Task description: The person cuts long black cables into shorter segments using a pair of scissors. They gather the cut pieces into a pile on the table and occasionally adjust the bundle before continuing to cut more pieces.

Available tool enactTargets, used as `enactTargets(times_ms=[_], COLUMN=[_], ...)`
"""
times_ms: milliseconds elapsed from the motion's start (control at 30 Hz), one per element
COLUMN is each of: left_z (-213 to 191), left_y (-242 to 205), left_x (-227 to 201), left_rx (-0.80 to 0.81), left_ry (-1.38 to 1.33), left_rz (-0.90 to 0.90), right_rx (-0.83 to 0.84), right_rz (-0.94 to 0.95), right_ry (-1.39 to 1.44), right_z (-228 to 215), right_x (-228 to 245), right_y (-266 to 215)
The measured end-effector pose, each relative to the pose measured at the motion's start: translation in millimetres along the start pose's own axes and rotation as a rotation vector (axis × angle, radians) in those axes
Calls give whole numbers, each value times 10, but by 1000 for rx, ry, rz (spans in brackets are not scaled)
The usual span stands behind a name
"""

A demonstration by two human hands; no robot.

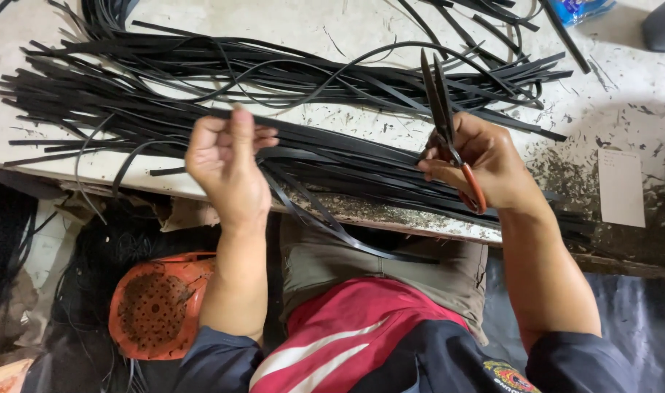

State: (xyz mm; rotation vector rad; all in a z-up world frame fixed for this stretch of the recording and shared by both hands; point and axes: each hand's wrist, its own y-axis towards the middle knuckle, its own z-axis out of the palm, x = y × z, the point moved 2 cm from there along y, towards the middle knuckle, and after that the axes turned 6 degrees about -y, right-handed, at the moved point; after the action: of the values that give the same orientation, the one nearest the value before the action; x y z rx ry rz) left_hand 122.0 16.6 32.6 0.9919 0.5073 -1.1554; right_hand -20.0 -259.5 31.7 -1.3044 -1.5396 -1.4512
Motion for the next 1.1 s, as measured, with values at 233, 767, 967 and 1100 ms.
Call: enactTargets(times_ms=[233, 767, 967, 1100], left_z=[436, -264, -248, -37], left_y=[-472, 255, 349, 226], left_x=[122, -81, -291, -262], left_rx=[210, -71, -156, -42], left_ry=[52, 35, 53, 15], left_rz=[-32, 41, 56, -83], right_rx=[30, -25, 40, 74], right_rz=[-14, 65, 92, 40], right_ry=[43, -103, -78, -33], right_z=[168, -303, -355, -382], right_x=[17, -57, 33, 151], right_y=[105, 36, 44, 89])
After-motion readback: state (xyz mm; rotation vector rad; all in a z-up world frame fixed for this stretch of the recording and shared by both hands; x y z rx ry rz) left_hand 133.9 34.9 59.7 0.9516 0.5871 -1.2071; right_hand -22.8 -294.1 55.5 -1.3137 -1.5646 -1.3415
